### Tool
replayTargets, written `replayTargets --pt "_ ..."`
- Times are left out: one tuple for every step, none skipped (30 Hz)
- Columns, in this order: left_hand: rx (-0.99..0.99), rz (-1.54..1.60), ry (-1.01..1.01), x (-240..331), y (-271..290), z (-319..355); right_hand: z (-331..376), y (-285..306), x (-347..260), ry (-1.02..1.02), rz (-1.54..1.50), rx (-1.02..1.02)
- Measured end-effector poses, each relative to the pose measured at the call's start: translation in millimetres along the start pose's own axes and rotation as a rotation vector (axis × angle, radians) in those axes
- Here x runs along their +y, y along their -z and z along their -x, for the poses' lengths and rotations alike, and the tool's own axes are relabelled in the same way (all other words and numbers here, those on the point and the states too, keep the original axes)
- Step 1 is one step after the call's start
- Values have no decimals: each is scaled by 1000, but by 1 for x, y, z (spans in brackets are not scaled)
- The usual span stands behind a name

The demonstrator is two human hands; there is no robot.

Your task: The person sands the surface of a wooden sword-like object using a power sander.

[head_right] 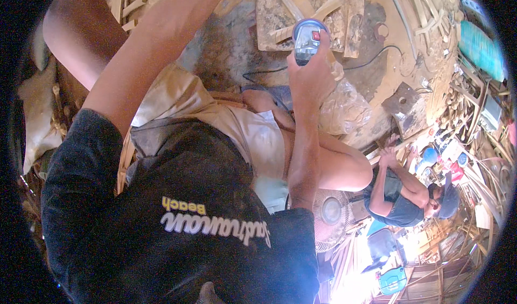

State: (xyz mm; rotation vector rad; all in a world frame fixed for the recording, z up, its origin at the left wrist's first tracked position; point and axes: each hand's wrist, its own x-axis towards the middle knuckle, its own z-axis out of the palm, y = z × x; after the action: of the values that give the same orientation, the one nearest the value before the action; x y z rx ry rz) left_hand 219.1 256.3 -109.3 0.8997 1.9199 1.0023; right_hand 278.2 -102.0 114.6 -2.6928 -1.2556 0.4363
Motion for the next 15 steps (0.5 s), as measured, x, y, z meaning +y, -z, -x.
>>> replayTargets --pt "0 -5 -11 1 0 2 0 1 0 -18 7 -11" --pt "2 -12 -21 0 0 2 0 2 -2 -34 14 -25" --pt "1 6 -2 1 -1 2 0 2 -3 -34 14 -26" --pt "-1 24 18 3 -2 2 0 3 -5 -35 14 -26" --pt "3 41 36 2 -2 -2 0 3 -6 -30 12 -30" --pt "-6 50 24 -1 0 -5 0 2 -7 -25 17 -36" --pt "-14 59 13 -5 3 -8 1 1 -8 -20 21 -43" --pt "-34 71 2 -4 3 -6 1 1 -7 -23 31 -43" --pt "-53 111 12 -2 2 -3 1 1 -6 -27 31 -48" --pt "-70 149 23 -1 3 -1 0 1 -5 -31 30 -54" --pt "-89 189 32 1 3 2 0 1 -4 -35 29 -58" --pt "-86 184 30 3 3 6 1 1 -3 -33 23 -52" --pt "-84 180 28 5 3 10 1 1 -2 -32 18 -45" --pt "-76 175 24 6 4 10 1 1 -2 -26 10 -40" --pt "-85 184 27 6 5 10 2 0 -2 -29 26 -45"
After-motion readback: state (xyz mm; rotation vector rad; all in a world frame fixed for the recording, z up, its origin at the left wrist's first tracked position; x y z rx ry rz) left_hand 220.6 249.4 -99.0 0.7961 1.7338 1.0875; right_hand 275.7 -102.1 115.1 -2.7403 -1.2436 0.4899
